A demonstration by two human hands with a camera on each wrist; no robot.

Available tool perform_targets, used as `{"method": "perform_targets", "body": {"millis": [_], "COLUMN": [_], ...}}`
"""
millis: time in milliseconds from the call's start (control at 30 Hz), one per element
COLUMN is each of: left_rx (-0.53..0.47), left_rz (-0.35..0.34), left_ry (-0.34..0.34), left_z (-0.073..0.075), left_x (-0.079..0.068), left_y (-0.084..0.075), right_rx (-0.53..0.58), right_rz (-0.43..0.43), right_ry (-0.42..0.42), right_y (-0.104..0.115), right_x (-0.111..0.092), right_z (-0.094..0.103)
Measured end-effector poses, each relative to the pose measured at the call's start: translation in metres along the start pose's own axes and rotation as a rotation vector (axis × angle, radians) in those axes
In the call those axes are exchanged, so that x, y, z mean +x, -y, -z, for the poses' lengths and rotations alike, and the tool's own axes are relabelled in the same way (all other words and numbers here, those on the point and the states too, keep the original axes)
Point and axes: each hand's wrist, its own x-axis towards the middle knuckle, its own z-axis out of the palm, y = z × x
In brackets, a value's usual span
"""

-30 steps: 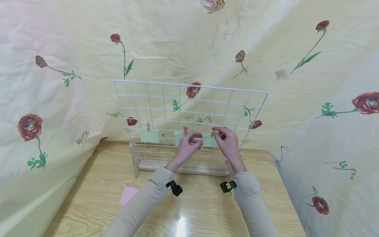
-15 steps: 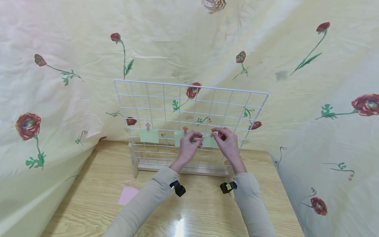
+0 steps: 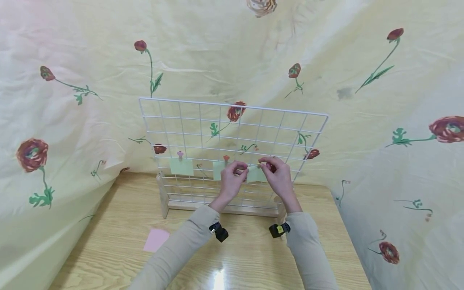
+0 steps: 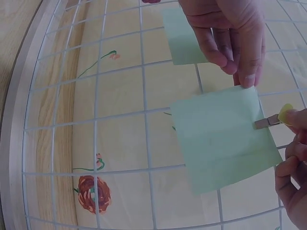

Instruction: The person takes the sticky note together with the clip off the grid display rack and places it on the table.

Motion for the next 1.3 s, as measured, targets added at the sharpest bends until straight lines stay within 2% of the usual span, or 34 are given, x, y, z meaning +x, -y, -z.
{"method": "perform_targets", "body": {"millis": [300, 600, 833, 967, 1133, 1300], "left_rx": [0.039, 0.036, 0.033, 0.026, 0.034, 0.038], "left_rz": [0.006, 0.042, 0.039, 0.030, 0.056, 0.082], "left_ry": [0.009, 0.039, 0.050, 0.057, 0.083, 0.112], "left_z": [0.003, 0.004, 0.006, 0.008, 0.011, 0.017], "left_x": [0.000, 0.000, -0.004, -0.006, -0.007, -0.006], "left_y": [-0.003, -0.001, 0.001, 0.000, 0.001, 0.001], "right_rx": [0.015, 0.024, 0.046, 0.055, 0.064, 0.074], "right_rz": [0.061, 0.052, 0.042, 0.068, 0.093, 0.085], "right_ry": [-0.087, -0.167, -0.236, -0.275, -0.289, -0.261], "right_y": [-0.004, -0.006, -0.051, -0.051, -0.051, -0.048], "right_x": [0.001, -0.002, -0.002, -0.003, -0.004, -0.005], "right_z": [-0.006, -0.011, -0.020, -0.020, -0.020, -0.019]}}
